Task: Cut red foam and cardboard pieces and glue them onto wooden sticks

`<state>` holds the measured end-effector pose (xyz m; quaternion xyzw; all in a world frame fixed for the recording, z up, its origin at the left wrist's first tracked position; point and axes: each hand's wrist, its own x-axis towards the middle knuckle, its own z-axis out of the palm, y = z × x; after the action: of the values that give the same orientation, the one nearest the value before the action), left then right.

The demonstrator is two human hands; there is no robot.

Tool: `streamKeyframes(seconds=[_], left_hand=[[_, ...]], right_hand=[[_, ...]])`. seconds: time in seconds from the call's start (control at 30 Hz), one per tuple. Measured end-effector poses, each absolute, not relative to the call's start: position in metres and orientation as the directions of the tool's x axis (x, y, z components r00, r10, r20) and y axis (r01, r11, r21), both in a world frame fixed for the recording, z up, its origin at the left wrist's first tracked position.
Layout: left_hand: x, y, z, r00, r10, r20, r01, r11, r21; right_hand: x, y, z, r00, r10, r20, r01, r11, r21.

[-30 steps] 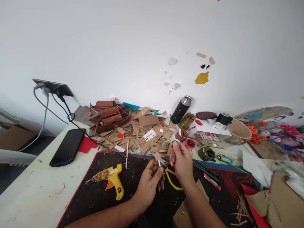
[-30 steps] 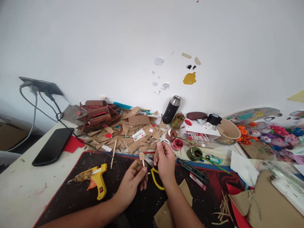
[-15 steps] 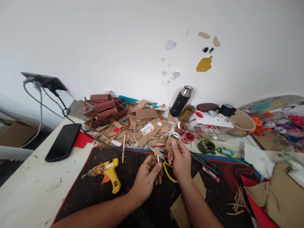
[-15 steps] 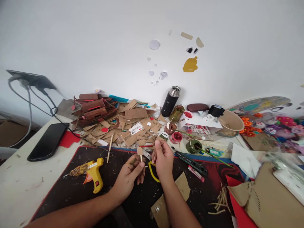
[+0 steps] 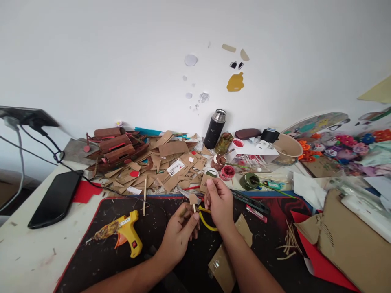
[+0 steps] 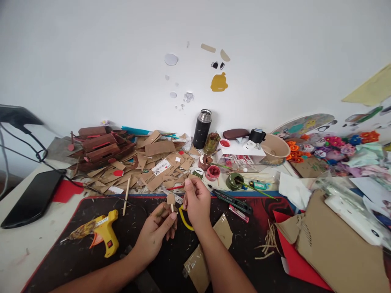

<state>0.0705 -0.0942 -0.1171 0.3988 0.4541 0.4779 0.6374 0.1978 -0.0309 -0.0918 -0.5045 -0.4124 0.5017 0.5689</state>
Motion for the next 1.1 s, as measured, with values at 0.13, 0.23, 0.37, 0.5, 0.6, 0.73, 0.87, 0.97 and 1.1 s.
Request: streamKeyframes(seconds=[0.13,0.23,0.37,0.5,0.6,0.73,0.87,0.97,1.1], left_hand=[[0.069,-0.092,-0.117,0.125,0.969,-0.212,-0.249,0.237,0.939],[0.067,-0.089,-0.118,0.124,0.965,-0.233,-0.266,0.258,0.929],[0.067,-0.082,-0.121,0.063,0.961,-0.271,-0.364,0.275,0.890],[0.069,-0.078,-0.123,0.019,0.962,-0.271,-0.396,0.256,0.882],[0.070,-0.080,-0.122,0.020,0.965,-0.261,-0.388,0.248,0.888],[0.068,-0.084,-0.116,0.049,0.970,-0.238,-0.364,0.240,0.900],[0.064,-0.082,-0.110,0.035,0.979,-0.201,-0.365,0.199,0.909],[0.062,-0.078,-0.110,0.006,0.982,-0.188,-0.358,0.178,0.917],[0.062,-0.076,-0.114,0.008,0.980,-0.197,-0.351,0.187,0.917]], right_hand=[[0.199,-0.030,-0.090,0.173,0.985,-0.027,-0.142,-0.002,-0.990],[0.200,-0.030,-0.090,0.171,0.985,-0.029,-0.152,-0.003,-0.988],[0.200,-0.030,-0.092,0.170,0.985,-0.030,-0.150,-0.004,-0.989],[0.199,-0.031,-0.093,0.153,0.988,-0.025,-0.148,-0.002,-0.989],[0.198,-0.032,-0.094,0.137,0.990,-0.032,-0.142,-0.013,-0.990],[0.197,-0.032,-0.095,0.142,0.989,-0.031,-0.113,-0.015,-0.993],[0.197,-0.033,-0.096,0.144,0.989,-0.013,-0.088,0.000,-0.996],[0.196,-0.034,-0.097,0.132,0.991,-0.024,-0.086,-0.013,-0.996],[0.195,-0.035,-0.098,0.119,0.992,-0.043,-0.096,-0.031,-0.995]])
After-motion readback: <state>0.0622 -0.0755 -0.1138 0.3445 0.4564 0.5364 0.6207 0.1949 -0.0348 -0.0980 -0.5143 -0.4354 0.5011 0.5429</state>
